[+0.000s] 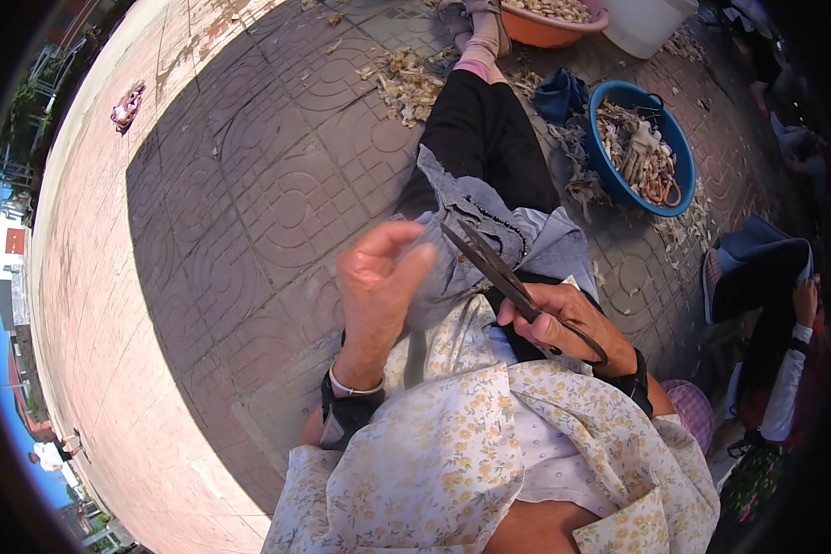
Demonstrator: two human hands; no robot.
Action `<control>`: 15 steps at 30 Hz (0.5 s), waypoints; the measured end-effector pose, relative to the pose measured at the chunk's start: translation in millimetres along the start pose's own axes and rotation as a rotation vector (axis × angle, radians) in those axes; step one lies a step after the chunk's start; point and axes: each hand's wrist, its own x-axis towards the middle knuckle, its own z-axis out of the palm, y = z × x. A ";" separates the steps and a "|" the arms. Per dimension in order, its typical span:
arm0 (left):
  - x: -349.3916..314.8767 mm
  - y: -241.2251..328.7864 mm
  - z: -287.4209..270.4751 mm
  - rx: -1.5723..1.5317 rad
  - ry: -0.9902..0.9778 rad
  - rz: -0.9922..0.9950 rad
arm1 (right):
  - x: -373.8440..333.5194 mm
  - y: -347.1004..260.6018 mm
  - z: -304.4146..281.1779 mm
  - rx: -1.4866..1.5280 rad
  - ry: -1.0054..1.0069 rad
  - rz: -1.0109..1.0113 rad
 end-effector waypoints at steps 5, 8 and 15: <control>-1.1 -1.3 2.4 -0.019 0.004 0.004 | -0.8 4.4 5.0 0.037 0.029 -0.034; -1.1 -3.0 1.4 0.002 0.006 0.013 | -0.4 7.6 5.3 -0.013 0.042 -0.064; -1.7 -3.7 2.3 0.048 0.011 0.040 | -6.1 3.7 10.0 0.011 0.026 0.038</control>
